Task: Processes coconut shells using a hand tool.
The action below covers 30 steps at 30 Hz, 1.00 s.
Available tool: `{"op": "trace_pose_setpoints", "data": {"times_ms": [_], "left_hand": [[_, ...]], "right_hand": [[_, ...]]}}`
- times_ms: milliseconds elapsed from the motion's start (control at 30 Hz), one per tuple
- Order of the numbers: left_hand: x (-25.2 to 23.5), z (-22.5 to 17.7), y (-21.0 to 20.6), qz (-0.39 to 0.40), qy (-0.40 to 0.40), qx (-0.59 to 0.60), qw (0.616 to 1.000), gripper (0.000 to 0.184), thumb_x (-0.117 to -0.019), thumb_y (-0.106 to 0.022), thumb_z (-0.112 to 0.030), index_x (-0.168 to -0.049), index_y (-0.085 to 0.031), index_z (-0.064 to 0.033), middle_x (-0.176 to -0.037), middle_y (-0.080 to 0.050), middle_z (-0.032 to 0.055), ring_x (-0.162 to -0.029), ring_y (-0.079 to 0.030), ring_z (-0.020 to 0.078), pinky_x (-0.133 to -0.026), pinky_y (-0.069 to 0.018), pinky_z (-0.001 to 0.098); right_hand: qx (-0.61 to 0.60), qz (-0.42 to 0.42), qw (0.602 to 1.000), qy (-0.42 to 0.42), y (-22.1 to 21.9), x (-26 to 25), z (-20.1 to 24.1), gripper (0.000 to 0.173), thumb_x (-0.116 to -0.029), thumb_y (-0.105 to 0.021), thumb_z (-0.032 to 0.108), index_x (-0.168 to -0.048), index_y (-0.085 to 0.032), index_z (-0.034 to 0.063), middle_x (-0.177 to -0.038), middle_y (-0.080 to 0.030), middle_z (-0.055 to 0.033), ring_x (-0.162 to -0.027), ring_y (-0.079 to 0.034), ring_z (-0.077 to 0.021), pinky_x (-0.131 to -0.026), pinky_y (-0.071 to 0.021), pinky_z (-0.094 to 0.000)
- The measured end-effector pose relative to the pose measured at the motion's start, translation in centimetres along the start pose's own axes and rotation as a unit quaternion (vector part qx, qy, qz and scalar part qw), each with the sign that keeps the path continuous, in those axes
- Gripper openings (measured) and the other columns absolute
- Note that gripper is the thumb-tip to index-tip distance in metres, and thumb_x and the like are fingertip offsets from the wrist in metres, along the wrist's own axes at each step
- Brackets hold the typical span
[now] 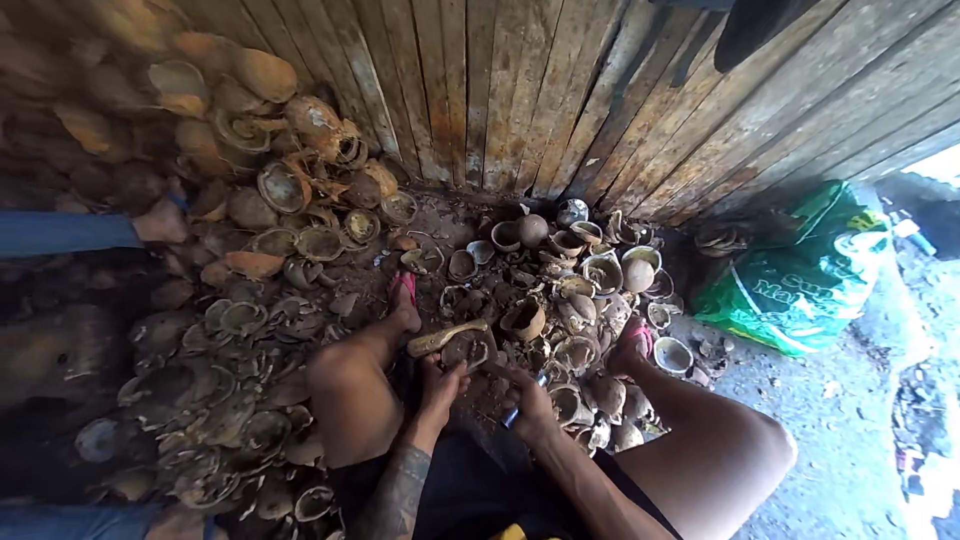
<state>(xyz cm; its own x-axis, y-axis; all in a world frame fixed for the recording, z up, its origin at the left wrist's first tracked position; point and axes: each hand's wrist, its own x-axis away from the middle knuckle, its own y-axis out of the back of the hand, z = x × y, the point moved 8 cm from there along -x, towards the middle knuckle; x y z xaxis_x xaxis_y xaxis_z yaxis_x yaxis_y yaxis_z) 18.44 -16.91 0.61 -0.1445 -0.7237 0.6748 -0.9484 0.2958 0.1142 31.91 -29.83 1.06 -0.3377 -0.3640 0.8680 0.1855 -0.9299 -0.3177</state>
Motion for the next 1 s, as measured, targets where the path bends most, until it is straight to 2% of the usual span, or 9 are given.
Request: {"op": "trace_pose_setpoints", "data": {"times_ms": [67, 200, 333, 467, 567, 667, 767, 833, 1000], "left_hand": [[-0.3, 0.2, 0.2, -0.018, -0.036, -0.125, 0.991, 0.059, -0.101, -0.063, -0.013, -0.149, -0.029, 0.0, -0.125, -0.059, 0.0259, -0.085, -0.072, 0.03, -0.074, -0.0621, 0.0437], [0.6, -2.1, 0.3, -0.071, -0.087, -0.35, 0.93, 0.05, -0.1024, -0.055, -0.015, -0.149, -0.042, -0.0033, -0.133, -0.062, 0.0236, -0.118, -0.065, 0.0355, -0.101, -0.0515, 0.0508], [0.4, -2.0, -0.8, -0.131, -0.081, -0.488, 0.859, 0.052, -0.1081, -0.042, -0.032, -0.148, -0.038, 0.0018, -0.116, -0.069, 0.0225, -0.107, -0.071, 0.035, -0.091, -0.0569, 0.0501], [-0.9, -2.5, -1.2, -0.15, -0.054, -0.554, 0.817, 0.049, -0.1081, -0.041, -0.031, -0.148, -0.038, -0.0021, -0.11, -0.072, 0.0185, -0.1, -0.073, 0.0338, -0.084, -0.0585, 0.0497], [-1.1, -2.3, -1.2, -0.143, -0.044, -0.558, 0.816, 0.05, -0.1058, -0.045, -0.028, -0.149, -0.037, -0.0029, -0.111, -0.071, 0.0186, -0.101, -0.073, 0.0341, -0.084, -0.0585, 0.0497], [-1.3, -2.2, -0.9, -0.111, -0.053, -0.517, 0.847, 0.051, -0.1069, -0.045, -0.028, -0.151, -0.035, -0.0043, -0.114, -0.07, 0.0202, -0.105, -0.071, 0.0361, -0.088, -0.0574, 0.0519], [-1.9, -2.3, 0.1, -0.043, -0.082, -0.476, 0.875, 0.054, -0.1079, -0.045, -0.03, -0.153, -0.035, -0.0022, -0.125, -0.066, 0.0248, -0.115, -0.067, 0.0389, -0.098, -0.0525, 0.0556], [-1.7, -2.2, 0.2, -0.044, -0.079, -0.477, 0.874, 0.049, -0.1091, -0.043, -0.031, -0.147, -0.044, 0.0002, -0.127, -0.065, 0.0253, -0.118, -0.065, 0.039, -0.1, -0.0508, 0.0552], [-1.1, -2.6, -0.4, -0.109, -0.03, -0.53, 0.84, 0.046, -0.1101, -0.039, -0.032, -0.139, -0.05, 0.0015, -0.115, -0.07, 0.0235, -0.111, -0.069, 0.0377, -0.094, -0.055, 0.052]], "right_hand": [[0.021, -0.025, 0.999, 0.026, 0.4, 1.0, -0.4, 0.011, -0.0992, -0.061, 0.01, -0.093, -0.052, 0.0057, -0.054, -0.041, 0.0001, -0.038, -0.04, -0.0093, -0.037, -0.0416, -0.0253], [0.026, -0.049, 0.996, 0.07, 1.2, 2.8, -0.8, 0.014, -0.0984, -0.063, 0.004, -0.096, -0.05, 0.0022, -0.057, -0.045, -0.0038, -0.038, -0.042, -0.012, -0.037, -0.0442, -0.0283], [0.029, -0.069, 0.994, 0.081, 0.4, 0.9, -0.9, 0.018, -0.0963, -0.066, 0.004, -0.093, -0.048, 0.0033, -0.057, -0.045, -0.0049, -0.038, -0.041, -0.0121, -0.035, -0.0428, -0.0288], [0.077, -0.068, 0.991, 0.081, 0.0, -2.0, -0.3, 0.02, -0.0908, -0.073, 0.004, -0.091, -0.053, 0.0016, -0.059, -0.049, -0.0062, -0.039, -0.041, -0.0122, -0.036, -0.0405, -0.0292], [0.184, -0.037, 0.964, 0.187, 1.9, -4.6, 0.6, 0.03, -0.0793, -0.083, 0.004, -0.074, -0.054, 0.0042, -0.056, -0.05, -0.004, -0.043, -0.044, -0.0125, -0.042, -0.0428, -0.031], [0.208, 0.0, 0.95, 0.235, 2.4, -5.1, 1.7, 0.034, -0.0764, -0.084, 0.006, -0.07, -0.05, 0.0075, -0.052, -0.047, -0.0014, -0.04, -0.042, -0.0111, -0.04, -0.0421, -0.0299], [0.156, -0.009, 0.972, 0.176, 1.2, -0.8, 1.1, 0.023, -0.0875, -0.075, 0.001, -0.086, -0.052, 0.0013, -0.056, -0.048, -0.0039, -0.04, -0.042, -0.0117, -0.038, -0.044, -0.0297], [0.086, -0.037, 0.988, 0.121, 0.6, 1.9, 0.3, 0.018, -0.0939, -0.068, -0.001, -0.095, -0.05, 0.0002, -0.058, -0.048, -0.0051, -0.039, -0.043, -0.0116, -0.036, -0.0447, -0.0287], [0.039, -0.095, 0.993, 0.052, -0.6, 0.9, -0.5, 0.02, -0.0942, -0.068, 0.002, -0.095, -0.048, 0.0034, -0.058, -0.045, -0.0047, -0.037, -0.04, -0.0124, -0.035, -0.0428, -0.0296]]}}
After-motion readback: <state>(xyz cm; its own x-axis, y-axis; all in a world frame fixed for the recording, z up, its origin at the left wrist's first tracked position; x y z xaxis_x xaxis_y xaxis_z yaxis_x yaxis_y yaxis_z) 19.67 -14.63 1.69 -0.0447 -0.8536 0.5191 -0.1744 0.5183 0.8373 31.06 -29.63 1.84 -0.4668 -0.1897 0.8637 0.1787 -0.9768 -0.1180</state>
